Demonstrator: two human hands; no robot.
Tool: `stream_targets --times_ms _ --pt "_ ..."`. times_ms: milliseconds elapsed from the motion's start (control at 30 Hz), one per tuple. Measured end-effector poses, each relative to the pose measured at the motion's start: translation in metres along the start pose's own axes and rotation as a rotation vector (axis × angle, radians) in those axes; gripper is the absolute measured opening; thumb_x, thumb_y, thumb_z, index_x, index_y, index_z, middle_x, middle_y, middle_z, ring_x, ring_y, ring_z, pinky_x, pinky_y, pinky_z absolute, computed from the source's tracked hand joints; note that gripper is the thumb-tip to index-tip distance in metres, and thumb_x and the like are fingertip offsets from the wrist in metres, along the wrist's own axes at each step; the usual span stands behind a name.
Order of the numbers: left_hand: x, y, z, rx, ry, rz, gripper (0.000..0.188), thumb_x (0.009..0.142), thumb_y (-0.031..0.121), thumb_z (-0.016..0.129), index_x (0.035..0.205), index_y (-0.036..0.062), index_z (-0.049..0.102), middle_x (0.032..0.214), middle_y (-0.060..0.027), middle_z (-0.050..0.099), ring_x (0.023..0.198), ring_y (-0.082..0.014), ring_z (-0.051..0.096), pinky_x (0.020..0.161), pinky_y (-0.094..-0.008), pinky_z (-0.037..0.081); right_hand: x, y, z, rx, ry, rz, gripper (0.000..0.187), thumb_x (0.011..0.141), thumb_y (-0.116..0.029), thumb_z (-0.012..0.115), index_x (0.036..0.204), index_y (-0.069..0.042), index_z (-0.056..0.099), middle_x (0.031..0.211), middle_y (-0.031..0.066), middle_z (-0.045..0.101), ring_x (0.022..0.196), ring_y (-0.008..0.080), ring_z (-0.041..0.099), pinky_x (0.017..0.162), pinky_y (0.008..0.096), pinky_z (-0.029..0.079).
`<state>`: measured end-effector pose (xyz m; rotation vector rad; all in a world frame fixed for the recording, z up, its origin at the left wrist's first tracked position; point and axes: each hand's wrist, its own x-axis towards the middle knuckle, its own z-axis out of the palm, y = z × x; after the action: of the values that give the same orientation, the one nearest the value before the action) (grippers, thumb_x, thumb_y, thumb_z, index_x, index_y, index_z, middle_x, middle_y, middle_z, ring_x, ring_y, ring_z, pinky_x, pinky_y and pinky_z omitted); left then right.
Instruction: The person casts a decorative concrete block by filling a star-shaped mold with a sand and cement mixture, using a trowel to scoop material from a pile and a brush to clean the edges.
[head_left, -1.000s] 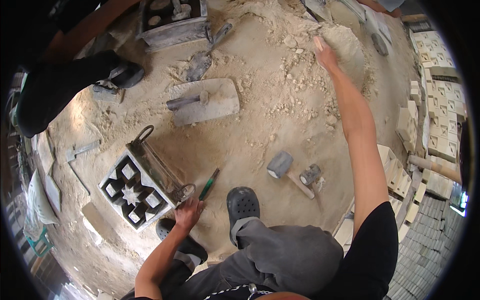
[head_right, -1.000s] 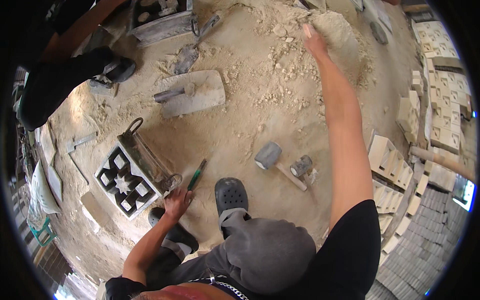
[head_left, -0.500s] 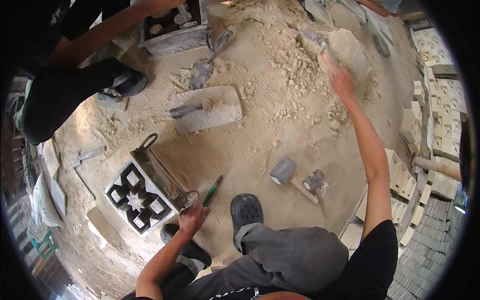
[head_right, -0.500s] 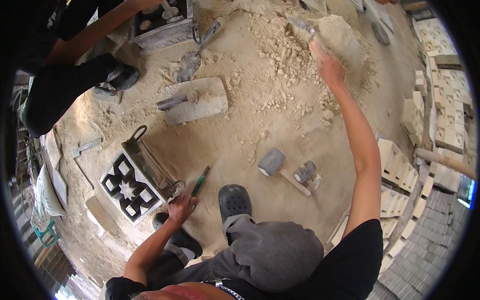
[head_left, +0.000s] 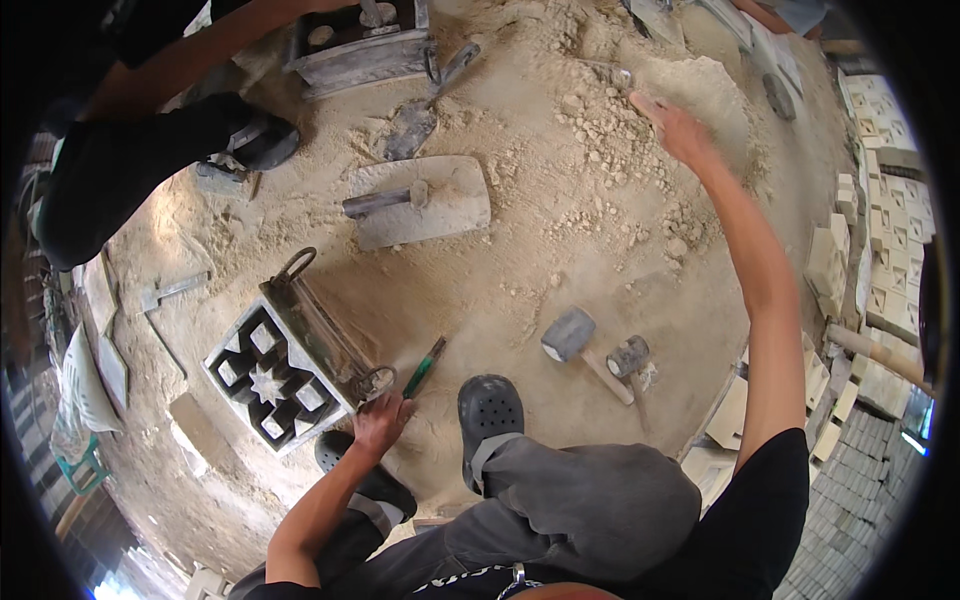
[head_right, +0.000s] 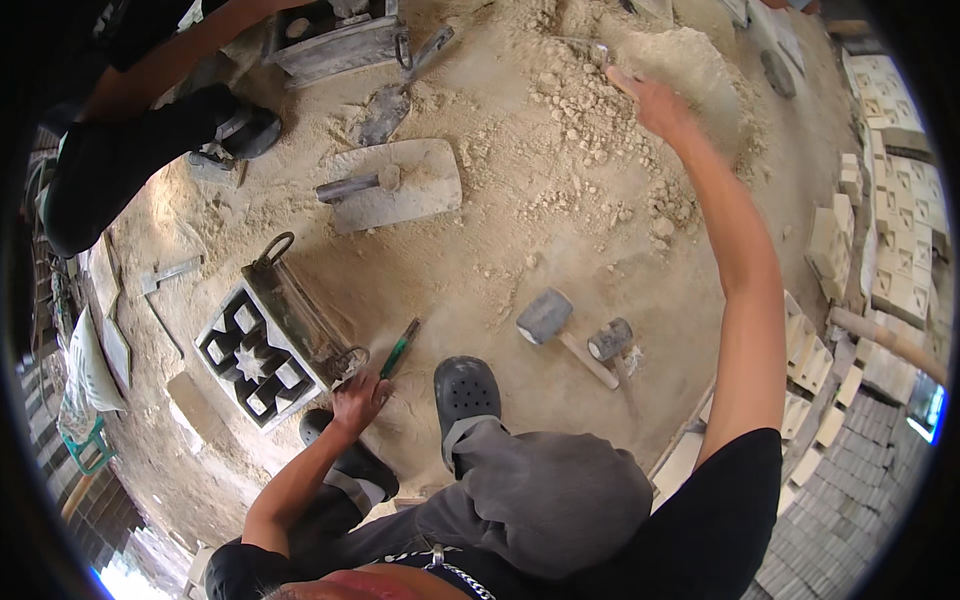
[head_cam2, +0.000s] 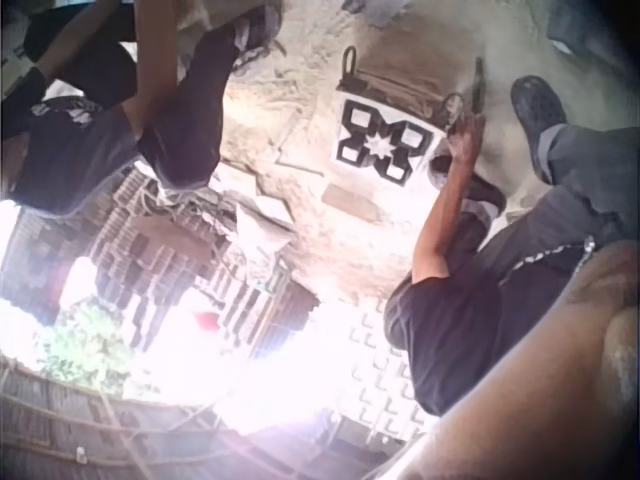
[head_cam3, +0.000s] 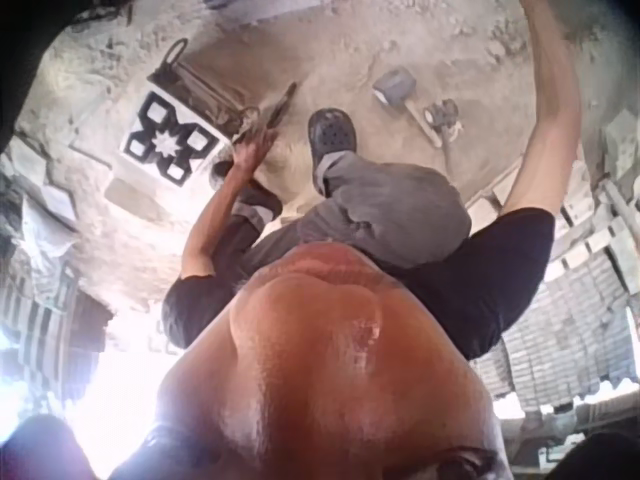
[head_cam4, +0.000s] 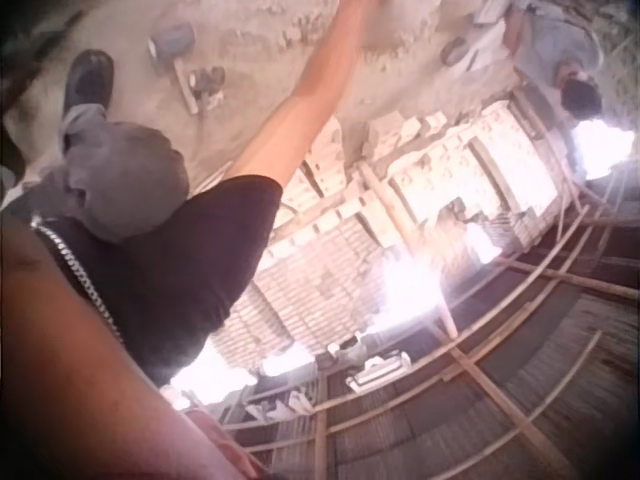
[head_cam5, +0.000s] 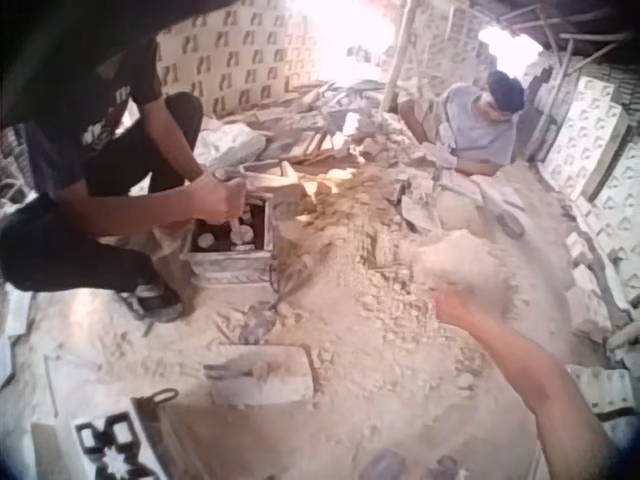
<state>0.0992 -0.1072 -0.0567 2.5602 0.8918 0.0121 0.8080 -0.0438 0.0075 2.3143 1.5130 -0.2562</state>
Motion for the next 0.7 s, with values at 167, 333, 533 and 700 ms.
stream_targets --times_ms 167,333,533,700 --pt "-0.002 -0.001 0.004 -0.006 -0.042 -0.022 0.021 0.086 0.030 0.070 0.079 0.0116 0.063 0.078 -0.0060 0.060 0.068 -0.0272 0.064 0.060 -0.0419 0.051 -0.046 -0.017 0.010 0.042 0.047 0.100 0.076 0.092 -0.007 0.053 0.152 -0.044 0.026 0.137 0.0165 0.054 0.108 0.0381 0.063 0.090 0.0515 0.054" --pt "-0.007 0.001 0.009 0.011 -0.053 -0.051 0.022 0.087 0.030 0.068 0.079 0.0105 0.062 0.084 -0.0082 0.060 0.073 -0.0298 0.065 0.064 -0.0444 0.052 -0.070 -0.067 0.025 0.453 0.313 0.222 0.069 0.092 -0.014 0.054 0.152 -0.038 0.030 0.124 0.0182 0.059 0.095 0.0369 0.065 0.083 0.0498 0.055" --pt "-0.006 -0.003 0.005 0.002 -0.099 -0.040 0.021 0.087 0.030 0.069 0.082 0.0097 0.063 0.086 -0.0100 0.061 0.073 -0.0313 0.065 0.065 -0.0452 0.052 -0.070 -0.092 0.076 0.465 0.410 0.261 0.060 0.092 -0.017 0.056 0.147 -0.033 0.039 0.110 0.0185 0.063 0.089 0.0364 0.066 0.076 0.0486 0.052" --pt "-0.009 -0.005 0.011 -0.003 -0.084 -0.030 0.021 0.086 0.029 0.070 0.082 0.0087 0.063 0.087 -0.0103 0.061 0.073 -0.0319 0.064 0.066 -0.0448 0.052 -0.070 -0.100 0.058 0.565 0.265 0.362 0.054 0.093 -0.019 0.056 0.144 -0.031 0.043 0.099 0.0183 0.065 0.086 0.0360 0.066 0.075 0.0484 0.052"
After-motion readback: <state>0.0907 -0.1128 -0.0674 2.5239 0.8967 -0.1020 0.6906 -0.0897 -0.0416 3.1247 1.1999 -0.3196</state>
